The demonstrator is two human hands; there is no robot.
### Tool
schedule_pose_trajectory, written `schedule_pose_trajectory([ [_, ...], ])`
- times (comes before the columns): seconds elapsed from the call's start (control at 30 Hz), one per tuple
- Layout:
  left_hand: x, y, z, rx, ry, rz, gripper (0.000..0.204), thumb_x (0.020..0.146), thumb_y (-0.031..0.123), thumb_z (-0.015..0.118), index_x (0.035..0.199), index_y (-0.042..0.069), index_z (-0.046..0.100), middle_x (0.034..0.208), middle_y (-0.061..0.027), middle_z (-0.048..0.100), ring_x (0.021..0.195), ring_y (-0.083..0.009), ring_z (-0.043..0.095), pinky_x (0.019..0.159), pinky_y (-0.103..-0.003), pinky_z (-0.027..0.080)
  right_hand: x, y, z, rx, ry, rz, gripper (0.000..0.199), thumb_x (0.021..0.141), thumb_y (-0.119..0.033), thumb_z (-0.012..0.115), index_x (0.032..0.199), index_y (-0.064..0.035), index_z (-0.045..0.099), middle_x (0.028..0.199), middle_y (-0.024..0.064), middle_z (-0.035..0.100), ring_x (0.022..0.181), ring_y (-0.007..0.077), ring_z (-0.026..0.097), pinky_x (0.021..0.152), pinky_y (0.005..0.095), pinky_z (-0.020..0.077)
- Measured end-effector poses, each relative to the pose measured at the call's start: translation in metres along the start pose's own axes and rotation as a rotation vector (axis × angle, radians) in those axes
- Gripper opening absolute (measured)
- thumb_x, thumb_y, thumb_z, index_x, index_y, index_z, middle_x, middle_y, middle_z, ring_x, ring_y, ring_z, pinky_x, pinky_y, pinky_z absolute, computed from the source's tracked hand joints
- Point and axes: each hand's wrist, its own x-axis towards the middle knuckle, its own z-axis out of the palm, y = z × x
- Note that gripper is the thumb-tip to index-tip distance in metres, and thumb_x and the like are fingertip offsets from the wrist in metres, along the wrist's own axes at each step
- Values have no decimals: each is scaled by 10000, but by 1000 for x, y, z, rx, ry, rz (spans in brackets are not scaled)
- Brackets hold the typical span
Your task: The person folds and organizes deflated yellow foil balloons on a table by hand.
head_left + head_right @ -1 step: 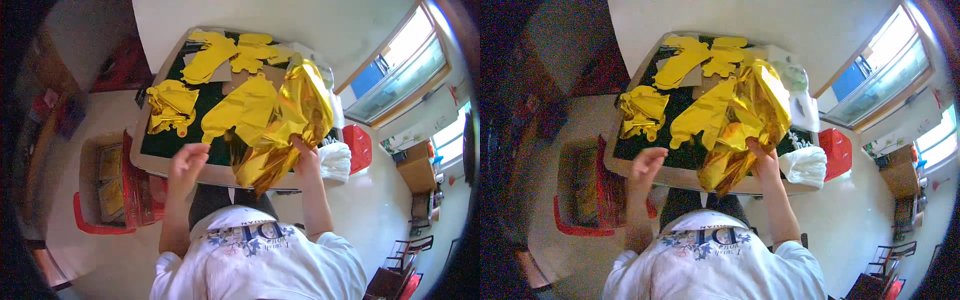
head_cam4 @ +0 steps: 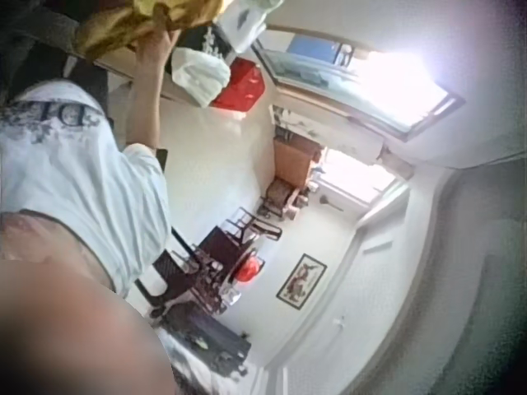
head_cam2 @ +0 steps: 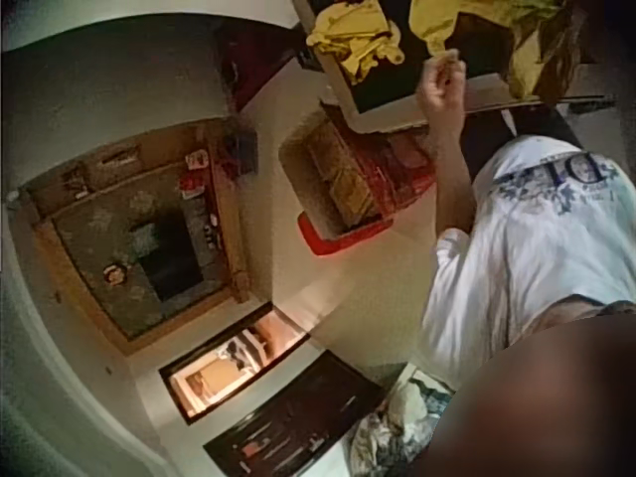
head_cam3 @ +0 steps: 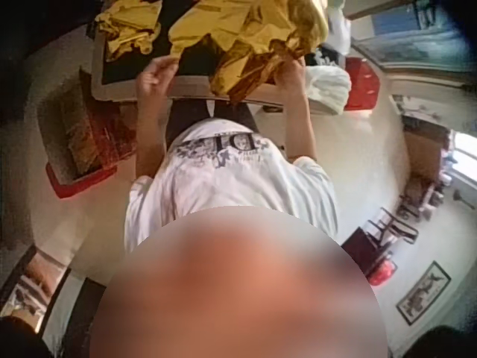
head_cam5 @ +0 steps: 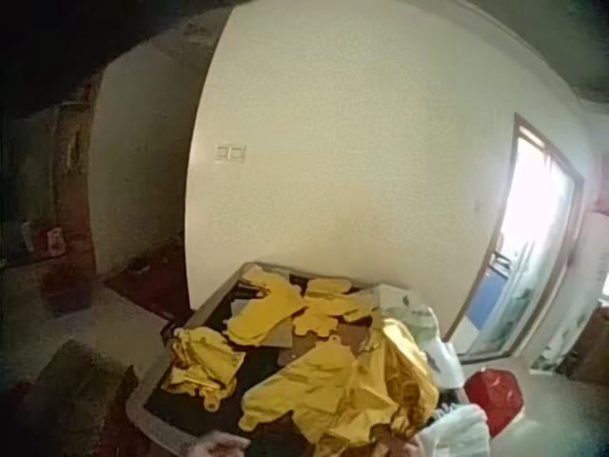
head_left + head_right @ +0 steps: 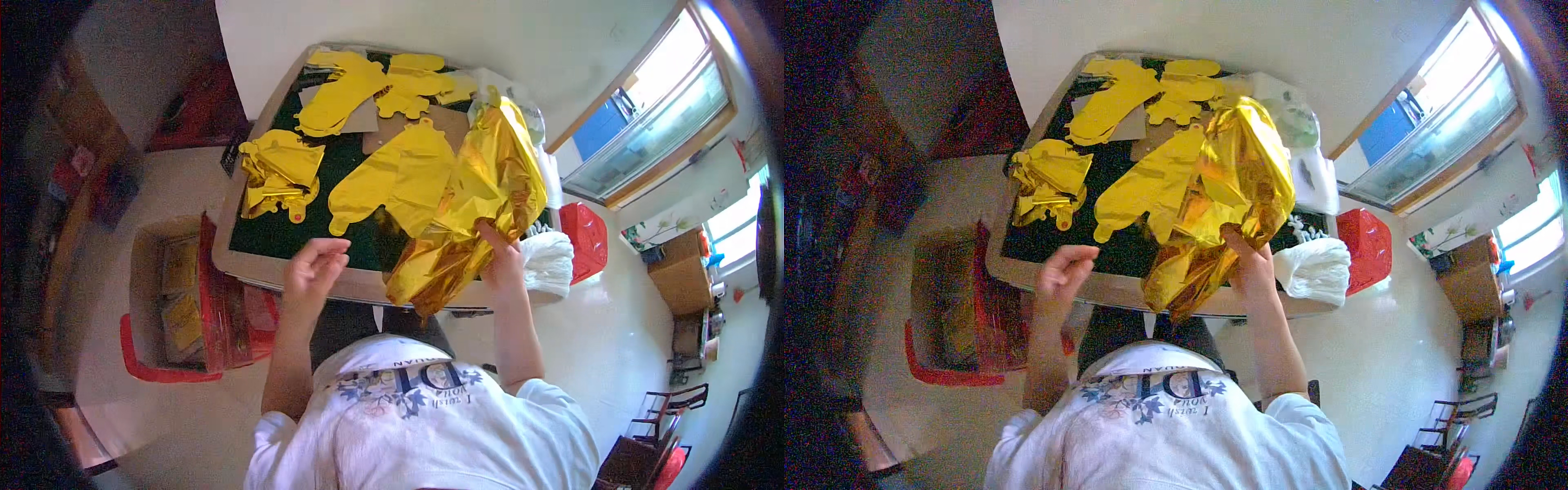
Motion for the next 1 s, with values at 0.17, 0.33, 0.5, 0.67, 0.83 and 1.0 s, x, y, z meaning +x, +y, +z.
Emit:
schedule_pose_trajectory([
  [0.17, -5, -36, 18, 164, -55, -37, 200, 828, 66, 630, 1025, 44, 609, 1044, -52, 627, 971, -129, 576, 881, -265, 440, -5, 9, -12, 9, 56, -25, 335, 839, -31, 592, 1167, -30, 521, 1082, 85, 596, 982, 239, 590, 834, 395, 499],
  [0.33, -10, -23, 51, 192, -179, 246, 548, 742, 126, 727, 1232, 28, 505, 1173, -117, 585, 1068, -228, 562, 905, -338, 438, -15, 41, 12, 38, 86, 35, 369, 850, -69, 598, 1206, -52, 502, 1095, 74, 588, 987, 233, 586, 831, 379, 492],
  [0.5, -18, -3, 95, 308, -392, 373, 1025, 688, 178, 791, 1441, 16, 115, 1418, -188, 292, 1291, -264, 352, 1045, -354, 311, -23, 58, 38, -365, -273, -200, 752, 879, -183, 538, 1469, -94, 80, 1499, 111, 198, 1379, 225, 181, 1104, 348, 174],
  [0.67, -17, -36, 94, -126, -265, 175, 787, 827, 15, 614, 1441, 14, 123, 1291, -155, 448, 1156, -225, 489, 958, -307, 395, -18, 50, 34, -276, -610, -183, 694, 930, -299, 411, 1460, -28, 53, 1526, 109, 83, 1407, 206, 47, 1119, 333, 47],
  [0.83, -8, -39, 71, -254, -137, -6, 644, 857, -87, 462, 1430, 57, 203, 1270, -107, 493, 1146, -188, 502, 989, -311, 371, -17, 48, 16, -297, -473, -191, 708, 893, -258, 553, 1438, -27, 164, 1487, 115, 228, 1367, 214, 230, 1090, 357, 212],
  [1.0, 0, -27, 51, -564, -132, -186, 592, 822, -61, 507, 1374, 75, 341, 1226, -100, 535, 1111, -168, 528, 937, -278, 406, -7, 62, -28, -269, -427, -3, 708, 891, -215, 572, 1446, -58, 162, 1400, 127, 367, 1285, 212, 372, 1035, 358, 311],
])
